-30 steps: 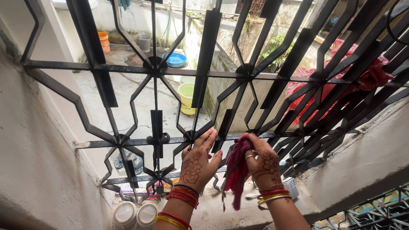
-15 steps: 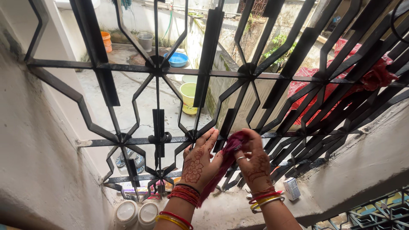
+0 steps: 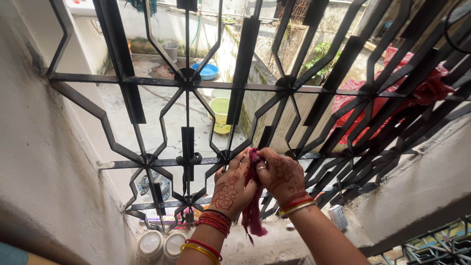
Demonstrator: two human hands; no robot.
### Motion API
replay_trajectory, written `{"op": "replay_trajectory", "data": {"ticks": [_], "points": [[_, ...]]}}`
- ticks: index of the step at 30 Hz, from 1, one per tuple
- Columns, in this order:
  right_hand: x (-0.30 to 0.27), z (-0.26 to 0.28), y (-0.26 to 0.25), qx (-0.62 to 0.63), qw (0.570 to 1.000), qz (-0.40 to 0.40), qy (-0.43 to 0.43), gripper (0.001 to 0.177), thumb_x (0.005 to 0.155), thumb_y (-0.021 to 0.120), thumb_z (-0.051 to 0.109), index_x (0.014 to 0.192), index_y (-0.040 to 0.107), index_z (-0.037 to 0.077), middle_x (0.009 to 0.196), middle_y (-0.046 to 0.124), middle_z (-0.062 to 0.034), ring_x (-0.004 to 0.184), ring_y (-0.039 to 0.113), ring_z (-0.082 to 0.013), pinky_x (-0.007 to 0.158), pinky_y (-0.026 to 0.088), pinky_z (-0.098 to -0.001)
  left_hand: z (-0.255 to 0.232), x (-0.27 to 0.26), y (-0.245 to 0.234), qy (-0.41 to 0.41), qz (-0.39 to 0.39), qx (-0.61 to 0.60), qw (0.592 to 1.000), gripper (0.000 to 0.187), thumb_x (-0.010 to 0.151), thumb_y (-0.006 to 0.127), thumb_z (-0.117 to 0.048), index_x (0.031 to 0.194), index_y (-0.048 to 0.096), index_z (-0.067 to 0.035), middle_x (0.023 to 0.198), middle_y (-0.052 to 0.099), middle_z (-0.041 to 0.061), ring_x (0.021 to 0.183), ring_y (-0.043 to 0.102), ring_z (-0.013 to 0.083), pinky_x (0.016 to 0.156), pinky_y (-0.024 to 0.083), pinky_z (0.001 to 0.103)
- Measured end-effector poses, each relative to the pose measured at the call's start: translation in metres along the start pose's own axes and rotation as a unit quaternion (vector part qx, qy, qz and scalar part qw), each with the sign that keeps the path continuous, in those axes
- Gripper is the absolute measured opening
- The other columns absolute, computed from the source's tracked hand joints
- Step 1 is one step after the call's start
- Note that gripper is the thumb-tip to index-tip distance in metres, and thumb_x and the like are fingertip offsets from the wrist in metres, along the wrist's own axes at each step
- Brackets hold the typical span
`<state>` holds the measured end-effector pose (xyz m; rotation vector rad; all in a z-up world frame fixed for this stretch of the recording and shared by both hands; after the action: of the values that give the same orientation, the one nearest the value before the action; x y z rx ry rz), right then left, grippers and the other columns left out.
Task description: The person wipes a metal window grill using a red cloth, moving the cloth along individual bars and joints.
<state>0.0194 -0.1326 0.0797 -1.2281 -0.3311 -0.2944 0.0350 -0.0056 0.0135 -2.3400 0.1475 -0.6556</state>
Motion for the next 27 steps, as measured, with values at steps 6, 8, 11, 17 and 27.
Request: {"op": "replay_trajectory", "data": {"ticks": [6,8,11,17,27], "points": [[0.006,0.003,-0.005,-0.035,0.998,0.044,-0.033,0.021,0.091,0.057,0.03,0.103,0.071,0.019,0.088,0.075,-0.012,0.085,0.071,-0.0369,0.076,0.056,-0.0495,-0.016,-0.029,0.002,0.004,-0.095,0.026,0.995,0.088,0.079,0.068,-0.028,0.154,0.029,-0.003,0.156,0.037,0.017,0.129,0.053,0.0318,0.101,0.033,0.06],[0.012,0.001,-0.004,-0.031,0.996,0.059,-0.051,0.023,0.089,0.059,0.028,0.106,0.071,0.019,0.089,0.077,-0.0108,0.087,0.072,-0.0349,0.078,0.056,-0.0497,-0.025,-0.04,-0.006,0.024,-0.134,0.024,0.99,0.078,0.081,0.068,-0.024,0.152,0.039,-0.007,0.155,0.043,0.016,0.122,0.059,0.0305,0.098,0.042,0.052],[0.011,-0.013,0.0,0.007,0.99,0.138,-0.039,0.024,0.092,0.061,0.025,0.11,0.075,0.019,0.092,0.078,-0.0113,0.087,0.075,-0.0285,0.083,0.059,-0.0415,-0.026,-0.047,-0.021,-0.048,-0.109,-0.015,0.993,0.056,0.088,0.066,-0.026,0.143,0.055,-0.014,0.133,0.06,0.011,0.111,0.066,0.0266,0.092,0.051,0.041],[-0.037,-0.073,0.043,0.415,0.895,0.124,0.103,0.026,0.097,0.058,0.013,0.121,0.068,0.009,0.097,0.077,-0.0082,0.089,0.076,-0.0173,0.08,0.064,-0.0309,-0.022,-0.059,-0.022,-0.15,0.039,-0.097,0.983,0.032,0.09,0.066,-0.033,0.115,0.072,-0.015,0.09,0.077,0.009,0.08,0.075,0.0221,0.074,0.057,0.033],[-0.069,-0.097,0.078,0.518,0.841,0.072,0.136,0.034,0.093,0.061,0.011,0.126,0.062,0.005,0.098,0.077,-0.0072,0.086,0.073,-0.0134,0.076,0.062,-0.0304,-0.044,-0.033,-0.014,0.0,-0.166,-0.175,0.97,0.02,0.096,0.063,-0.015,0.115,0.065,-0.01,0.094,0.073,0.012,0.085,0.075,0.027,0.072,0.058,0.038]]}}
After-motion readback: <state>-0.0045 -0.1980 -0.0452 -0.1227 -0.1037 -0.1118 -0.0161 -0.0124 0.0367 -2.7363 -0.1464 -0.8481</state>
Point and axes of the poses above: each hand's wrist, its own x-axis towards the middle knuckle, its own y-axis out of the palm, z = x × y, the point moved 4 cm from there along x, towards the middle knuckle
